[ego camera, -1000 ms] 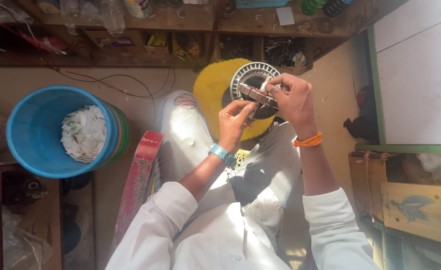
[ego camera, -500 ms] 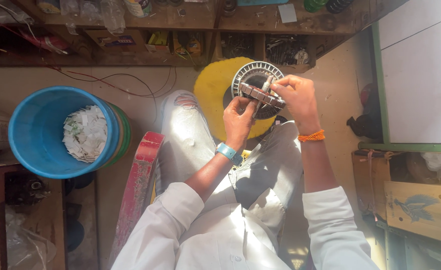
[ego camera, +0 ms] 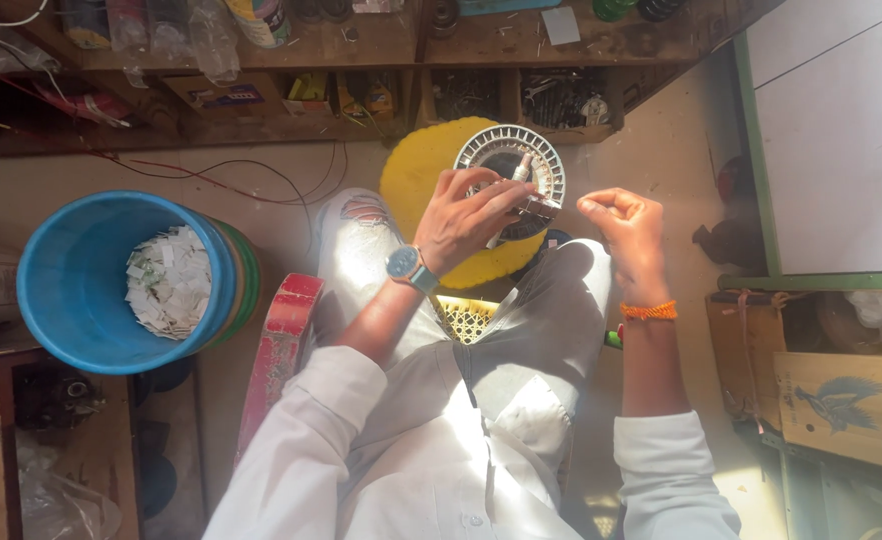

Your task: The person sits in a cluttered workshop and works on a small electric fan motor, manipulating copper wire and small components on the motor's rotor with both hands and fitting the assembly into the circular fan cage resting on their lap.

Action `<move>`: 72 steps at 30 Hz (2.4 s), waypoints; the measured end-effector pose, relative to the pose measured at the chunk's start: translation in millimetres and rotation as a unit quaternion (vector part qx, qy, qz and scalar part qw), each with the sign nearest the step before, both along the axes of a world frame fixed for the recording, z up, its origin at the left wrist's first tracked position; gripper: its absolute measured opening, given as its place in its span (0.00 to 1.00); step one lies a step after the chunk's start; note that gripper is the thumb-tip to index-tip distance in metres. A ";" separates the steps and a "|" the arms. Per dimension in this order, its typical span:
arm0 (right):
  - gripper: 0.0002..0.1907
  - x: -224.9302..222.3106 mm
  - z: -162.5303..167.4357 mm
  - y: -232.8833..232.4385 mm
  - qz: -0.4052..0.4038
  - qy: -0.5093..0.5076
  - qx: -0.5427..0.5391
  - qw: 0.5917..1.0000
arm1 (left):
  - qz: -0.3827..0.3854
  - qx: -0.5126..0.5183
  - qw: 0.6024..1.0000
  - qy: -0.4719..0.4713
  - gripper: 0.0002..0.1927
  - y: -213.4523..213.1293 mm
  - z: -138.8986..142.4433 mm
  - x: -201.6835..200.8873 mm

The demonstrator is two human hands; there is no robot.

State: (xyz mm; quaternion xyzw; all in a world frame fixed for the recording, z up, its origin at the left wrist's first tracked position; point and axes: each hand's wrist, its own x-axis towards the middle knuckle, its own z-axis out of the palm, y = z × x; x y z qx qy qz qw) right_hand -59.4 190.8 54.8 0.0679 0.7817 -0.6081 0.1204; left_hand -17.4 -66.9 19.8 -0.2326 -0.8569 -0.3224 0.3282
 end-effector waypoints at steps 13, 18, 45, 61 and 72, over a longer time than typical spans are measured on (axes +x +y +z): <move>0.05 51.4 54.2 -29.2 0.102 0.172 0.218 0.955 | -0.091 -0.027 0.994 -0.057 0.23 -16.9 7.9 -27.4; 0.06 71.4 36.6 -54.0 0.147 0.259 0.217 0.930 | -0.106 -0.020 0.989 -0.105 0.25 -21.5 5.8 -27.9; 0.05 83.7 42.8 -68.3 0.222 0.309 0.272 0.884 | -0.112 0.061 0.989 -0.077 0.07 -13.3 -13.6 25.8; 0.07 -15.1 29.0 -86.6 0.112 0.124 0.191 0.967 | 0.056 0.588 0.725 -0.354 0.07 39.6 -37.2 26.9; 0.10 -15.6 7.5 -41.2 0.028 0.015 0.039 0.999 | 0.144 0.215 0.959 -0.115 0.17 28.3 -22.4 22.8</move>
